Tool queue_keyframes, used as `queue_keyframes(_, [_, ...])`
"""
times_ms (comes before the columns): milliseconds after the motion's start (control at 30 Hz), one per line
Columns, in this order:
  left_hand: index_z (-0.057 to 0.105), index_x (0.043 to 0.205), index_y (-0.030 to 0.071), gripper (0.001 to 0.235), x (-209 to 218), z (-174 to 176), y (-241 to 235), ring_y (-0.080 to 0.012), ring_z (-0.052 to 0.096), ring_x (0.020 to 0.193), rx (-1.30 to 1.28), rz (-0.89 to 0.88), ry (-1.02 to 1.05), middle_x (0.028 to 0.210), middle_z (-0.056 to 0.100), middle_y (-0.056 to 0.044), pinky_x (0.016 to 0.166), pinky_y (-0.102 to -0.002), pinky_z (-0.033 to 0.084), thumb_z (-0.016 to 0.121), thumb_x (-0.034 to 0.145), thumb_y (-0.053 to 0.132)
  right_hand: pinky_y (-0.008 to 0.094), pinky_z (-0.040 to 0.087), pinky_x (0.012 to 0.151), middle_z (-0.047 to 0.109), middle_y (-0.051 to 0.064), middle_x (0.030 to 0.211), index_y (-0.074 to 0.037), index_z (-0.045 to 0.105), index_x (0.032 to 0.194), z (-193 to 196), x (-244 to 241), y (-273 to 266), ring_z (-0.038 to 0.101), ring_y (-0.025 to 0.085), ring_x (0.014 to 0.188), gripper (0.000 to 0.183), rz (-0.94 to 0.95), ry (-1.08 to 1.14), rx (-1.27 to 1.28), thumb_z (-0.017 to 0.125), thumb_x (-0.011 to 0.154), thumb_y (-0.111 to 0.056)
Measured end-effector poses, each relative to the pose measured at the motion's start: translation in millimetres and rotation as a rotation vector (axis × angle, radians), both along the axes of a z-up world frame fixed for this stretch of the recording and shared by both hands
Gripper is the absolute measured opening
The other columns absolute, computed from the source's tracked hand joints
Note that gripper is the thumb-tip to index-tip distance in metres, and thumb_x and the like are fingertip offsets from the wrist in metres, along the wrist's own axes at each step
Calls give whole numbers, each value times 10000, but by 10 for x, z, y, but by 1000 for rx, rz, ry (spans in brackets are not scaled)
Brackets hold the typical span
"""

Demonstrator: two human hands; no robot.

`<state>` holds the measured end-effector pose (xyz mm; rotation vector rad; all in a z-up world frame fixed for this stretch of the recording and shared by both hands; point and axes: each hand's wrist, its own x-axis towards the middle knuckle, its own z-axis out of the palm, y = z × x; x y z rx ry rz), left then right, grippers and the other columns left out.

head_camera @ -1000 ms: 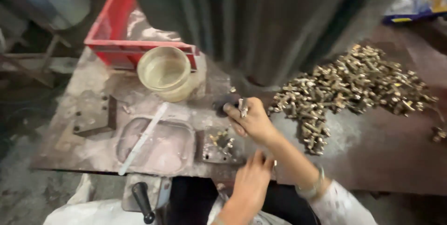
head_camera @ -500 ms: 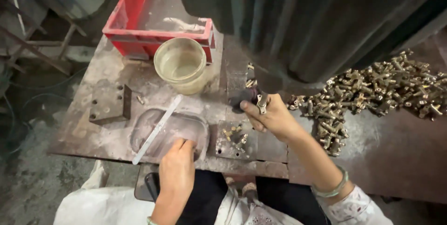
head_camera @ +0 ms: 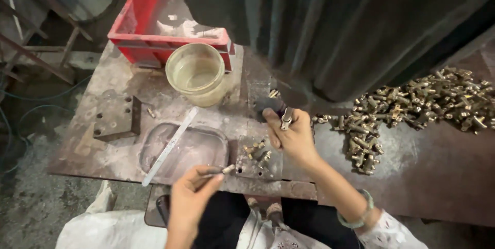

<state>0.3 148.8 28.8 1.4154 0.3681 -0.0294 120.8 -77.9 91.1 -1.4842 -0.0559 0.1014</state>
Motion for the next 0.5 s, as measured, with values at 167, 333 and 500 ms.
queue_keyframes(167, [765, 982, 3, 173, -157, -46, -667, -113, 743, 841, 129, 39, -81, 926, 790, -51, 764, -263, 589, 784, 810, 14, 266, 316, 369, 505, -12, 490, -80, 551, 670, 40, -24, 16, 437, 74, 395, 381, -45, -32, 79, 665, 1008, -216])
queue_keyframes(333, [753, 953, 37, 174, -120, 63, -858, -151, 763, 750, 445, 79, -209, 940, 762, -38, 649, -281, 628, 789, 784, 26, 261, 321, 363, 495, -21, 475, -96, 535, 676, 17, -27, -6, 430, 66, 378, 385, 89, -63, 63, 661, 1009, -243])
queue_keyframes(500, [716, 976, 29, 219, 65, 0, -944, -298, 734, 842, 661, 27, -488, 1000, 722, -106, 726, -341, 588, 771, 766, 10, 261, 309, 369, 507, -15, 493, -80, 565, 689, 3, -2, -21, 435, 65, 395, 372, 41, -55, 58, 669, 1010, -234])
